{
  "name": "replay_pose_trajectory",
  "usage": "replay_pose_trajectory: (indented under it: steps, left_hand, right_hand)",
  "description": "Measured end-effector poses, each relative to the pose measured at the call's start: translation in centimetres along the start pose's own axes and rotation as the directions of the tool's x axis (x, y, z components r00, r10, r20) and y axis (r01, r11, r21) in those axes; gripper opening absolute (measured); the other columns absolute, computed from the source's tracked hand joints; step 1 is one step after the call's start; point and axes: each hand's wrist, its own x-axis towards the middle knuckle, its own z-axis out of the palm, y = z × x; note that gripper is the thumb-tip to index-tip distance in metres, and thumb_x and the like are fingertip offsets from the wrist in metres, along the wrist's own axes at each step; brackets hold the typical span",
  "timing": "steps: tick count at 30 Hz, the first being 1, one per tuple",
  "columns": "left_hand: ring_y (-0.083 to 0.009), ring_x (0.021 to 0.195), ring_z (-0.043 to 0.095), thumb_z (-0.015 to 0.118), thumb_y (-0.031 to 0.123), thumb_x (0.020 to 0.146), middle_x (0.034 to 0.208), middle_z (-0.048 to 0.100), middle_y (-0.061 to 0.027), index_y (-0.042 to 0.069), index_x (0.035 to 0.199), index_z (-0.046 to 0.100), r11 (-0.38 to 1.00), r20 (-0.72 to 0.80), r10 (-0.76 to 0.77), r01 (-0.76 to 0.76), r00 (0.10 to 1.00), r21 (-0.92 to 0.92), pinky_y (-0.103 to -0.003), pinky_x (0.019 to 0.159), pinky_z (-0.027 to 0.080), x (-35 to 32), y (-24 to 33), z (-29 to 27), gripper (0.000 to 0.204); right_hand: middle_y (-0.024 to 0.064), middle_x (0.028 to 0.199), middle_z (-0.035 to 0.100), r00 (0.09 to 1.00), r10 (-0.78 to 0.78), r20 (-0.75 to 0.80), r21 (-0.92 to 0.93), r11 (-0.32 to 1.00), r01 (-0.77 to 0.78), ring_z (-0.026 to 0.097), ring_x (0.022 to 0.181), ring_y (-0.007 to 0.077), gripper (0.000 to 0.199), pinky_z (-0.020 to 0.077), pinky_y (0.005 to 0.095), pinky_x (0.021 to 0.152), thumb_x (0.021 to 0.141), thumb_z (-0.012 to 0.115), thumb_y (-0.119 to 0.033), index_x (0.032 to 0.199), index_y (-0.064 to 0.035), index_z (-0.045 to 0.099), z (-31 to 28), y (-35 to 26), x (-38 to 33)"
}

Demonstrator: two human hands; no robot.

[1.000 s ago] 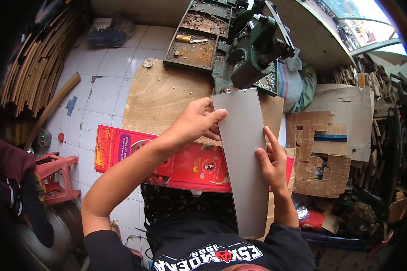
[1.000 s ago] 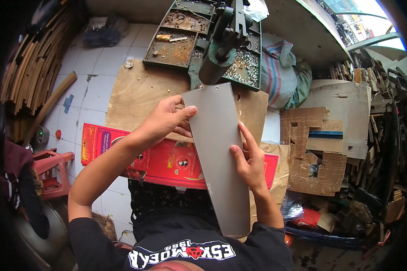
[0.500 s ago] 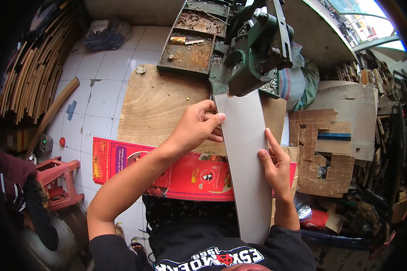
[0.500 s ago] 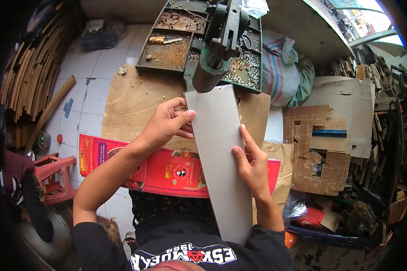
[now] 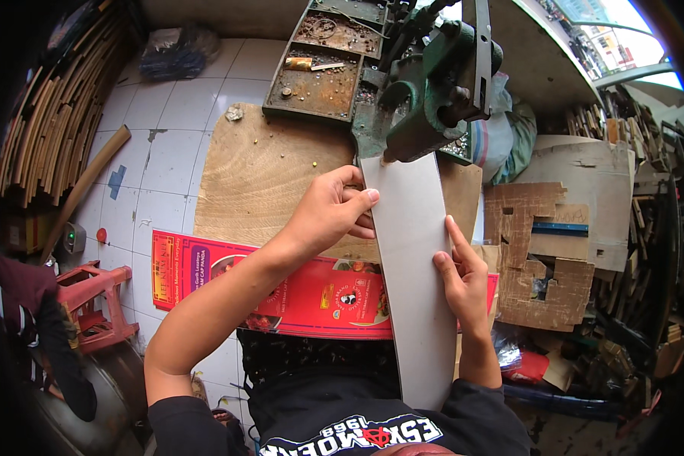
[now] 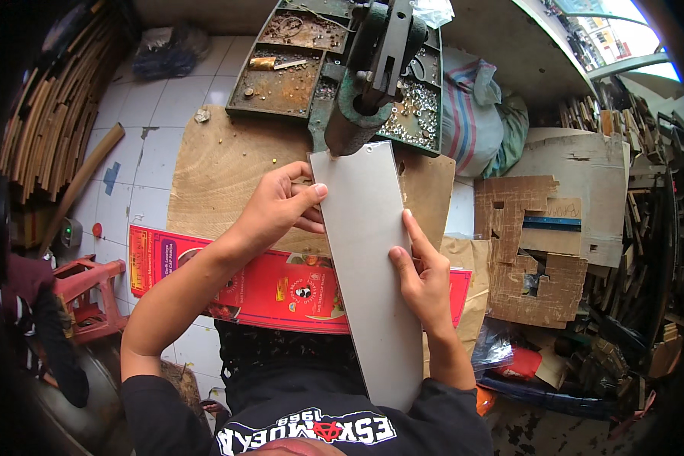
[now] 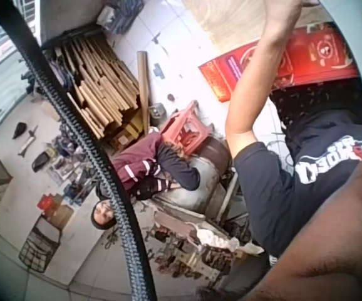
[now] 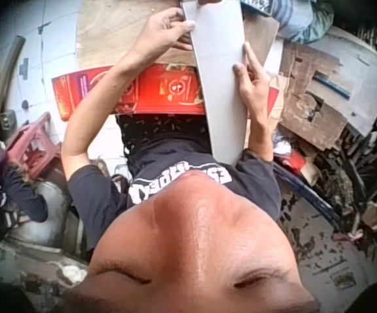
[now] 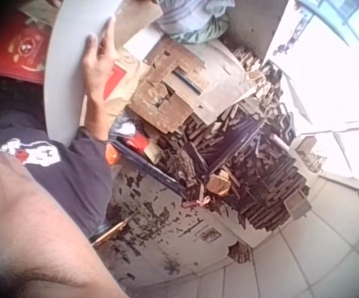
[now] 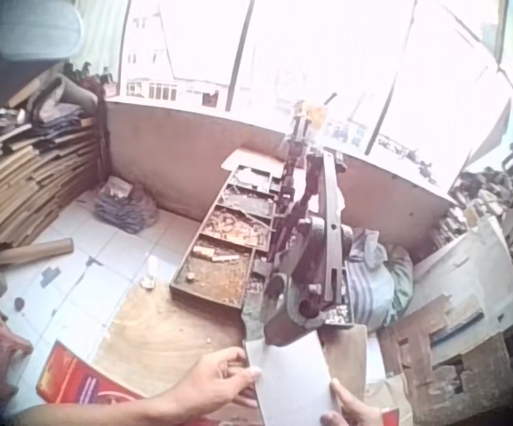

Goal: The person uses a manual press to punch and set metal eyelets into a long rectangular grey plastic sheet. The sheet is positioned over a colorful cardboard box and the press is operated repeatedly to apply several eyelets along the edge of the sheet.

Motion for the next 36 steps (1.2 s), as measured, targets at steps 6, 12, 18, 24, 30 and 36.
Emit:
replay_pose_trajectory:
  steps: [6, 12, 18, 24, 30, 36]
  left_hand:
    - [-0.0188, 0.072, 0.071, 0.057, 0.012, 0.098, 0.083, 0.069, -0.0129, -0.006, 0.111, 0.052, 1.0, -0.021, 0.013, -0.013, 1.0, -0.02, -0.029, 0.061, 0.061, 0.1, -0.1, -0.1, 0.023]
    - [-0.0175, 0.072, 0.07, 0.058, 0.013, 0.097, 0.086, 0.069, -0.0133, -0.005, 0.111, 0.052, 1.0, -0.012, 0.015, -0.015, 1.0, -0.011, -0.028, 0.061, 0.061, 0.4, -0.5, 0.0, 0.023]
    - [-0.0178, 0.072, 0.071, 0.059, 0.016, 0.097, 0.09, 0.07, -0.014, -0.003, 0.112, 0.052, 1.0, -0.007, 0.005, -0.005, 1.0, -0.007, -0.029, 0.062, 0.061, 0.1, -0.4, -0.2, 0.025]
    - [-0.0195, 0.075, 0.071, 0.059, 0.016, 0.097, 0.091, 0.07, -0.0145, -0.004, 0.113, 0.052, 1.0, 0.023, 0.011, -0.011, 1.0, -0.013, -0.029, 0.063, 0.062, 0.0, 0.0, 0.0, 0.026]
    - [-0.0197, 0.081, 0.072, 0.064, 0.022, 0.094, 0.099, 0.07, -0.0134, 0.0, 0.123, 0.049, 0.999, 0.211, -0.01, 0.02, 0.977, -0.042, -0.031, 0.067, 0.062, -1.1, -0.2, -0.5, 0.039]
    - [-0.0208, 0.09, 0.071, 0.063, 0.021, 0.095, 0.107, 0.067, -0.0116, 0.004, 0.136, 0.041, 0.993, 0.35, 0.069, -0.032, 0.934, -0.112, -0.034, 0.071, 0.063, -1.2, 0.2, -0.2, 0.05]
  right_hand:
    - [-0.007, 0.074, 0.039, 1.0, 0.013, 0.004, 0.033, 0.999, -0.014, 0.038, 0.066, 0.0027, 0.055, 0.035, 0.0163, 0.061, 0.093, 0.061, 0.0, 0.146, -0.0024, 0.045, 0.2, -0.5, 0.0]
    - [-0.0069, 0.074, 0.039, 1.0, 0.015, -0.002, 0.063, 0.998, -0.015, 0.039, 0.067, 0.003, 0.054, 0.0356, 0.0162, 0.062, 0.094, 0.061, 0.0, 0.146, -0.0017, 0.045, 0.2, -0.3, -0.2]
    - [-0.0037, 0.083, 0.055, 0.999, 0.04, 0.024, 0.112, 0.993, -0.043, 0.049, 0.074, 0.0026, 0.055, 0.042, 0.0169, 0.069, 0.095, 0.06, 0.0, 0.147, -0.0019, 0.042, 0.3, -0.8, -0.3]
    - [0.0058, 0.096, 0.067, 0.998, 0.033, 0.05, 0.328, 0.943, -0.048, 0.061, 0.083, 0.0075, 0.045, 0.0494, 0.0219, 0.073, 0.097, 0.059, -0.005, 0.14, 0.0021, 0.046, -0.1, -0.6, -0.3]
    - [0.0087, 0.114, 0.063, 0.897, 0.054, 0.439, 0.558, 0.766, -0.319, 0.06, 0.103, 0.0134, 0.063, 0.0497, 0.0272, 0.085, 0.094, 0.063, -0.04, 0.136, 0.0027, 0.044, -3.3, 4.0, -3.3]
    - [0.031, 0.146, 0.037, 0.713, -0.22, 0.665, 0.746, 0.213, -0.63, 0.047, 0.13, 0.041, 0.111, 0.0421, 0.0488, 0.106, 0.074, 0.073, -0.057, 0.152, 0.0028, 0.02, -0.3, 0.2, -8.7]
